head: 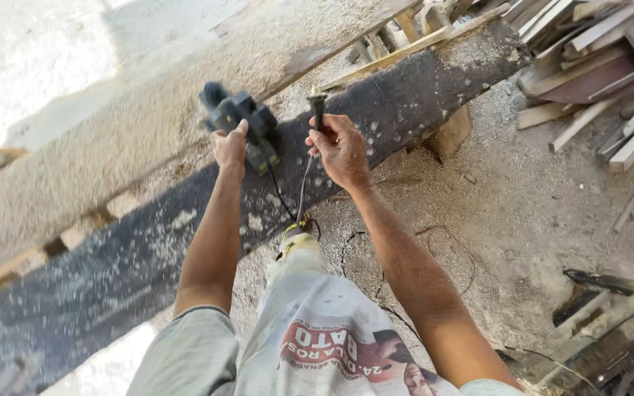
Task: The person uses an electric router to cut grooves along marked lines on a large wooden board, guided by a square. They hammer a wooden strip, measure with a tape measure, mark lines with a pencil, and reposition the board while routing multiple grooves.
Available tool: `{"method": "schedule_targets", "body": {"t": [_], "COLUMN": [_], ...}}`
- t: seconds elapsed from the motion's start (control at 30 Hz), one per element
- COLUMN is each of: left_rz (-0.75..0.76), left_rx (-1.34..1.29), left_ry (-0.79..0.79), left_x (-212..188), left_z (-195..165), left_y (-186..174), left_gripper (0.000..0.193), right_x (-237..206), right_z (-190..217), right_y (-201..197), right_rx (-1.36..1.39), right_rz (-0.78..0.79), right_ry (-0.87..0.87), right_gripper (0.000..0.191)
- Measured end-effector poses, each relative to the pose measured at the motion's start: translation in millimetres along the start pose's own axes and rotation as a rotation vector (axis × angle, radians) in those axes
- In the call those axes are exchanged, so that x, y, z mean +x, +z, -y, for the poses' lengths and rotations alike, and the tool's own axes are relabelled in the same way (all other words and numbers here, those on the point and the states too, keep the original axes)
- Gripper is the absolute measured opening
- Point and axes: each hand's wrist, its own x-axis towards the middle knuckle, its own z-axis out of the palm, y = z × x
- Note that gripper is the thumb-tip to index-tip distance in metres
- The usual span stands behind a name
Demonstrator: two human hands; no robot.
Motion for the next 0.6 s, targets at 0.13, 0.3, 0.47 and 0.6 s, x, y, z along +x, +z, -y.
{"method": "schedule_targets", "body": {"t": [0.13, 0.3, 0.47, 0.6], "left_rz": [0.192, 0.286, 0.354, 0.492], "left_rx": [-0.459, -0.542, -0.400, -0.357], "left_ry": [-0.120, -0.250, -0.170, -0.205], "left_x": [41.5, 64.3, 61.3, 42.4], "left_z": [-17.0, -19.3, -15.6, -6.6], "left_y": [38.8, 61.8, 89.8, 124.3], "left_gripper": [0.069, 0.059, 0.058, 0.055], "right_x": [40.9, 71.6, 93.3, 92.9], "right_z": [-21.3, -54.6, -86.8, -107.1], "right_y": [4.8, -0.8, -24.9, -48.2], "right_rx": [-0.014, -0.103, -0.157, -0.043], "right_rz": [-0.004, -0.016, -0.029, -0.073], "right_ry": [0.104, 0.303, 0.329, 0.297], "right_gripper": [0.019, 0.019, 0.018, 0.021]}}
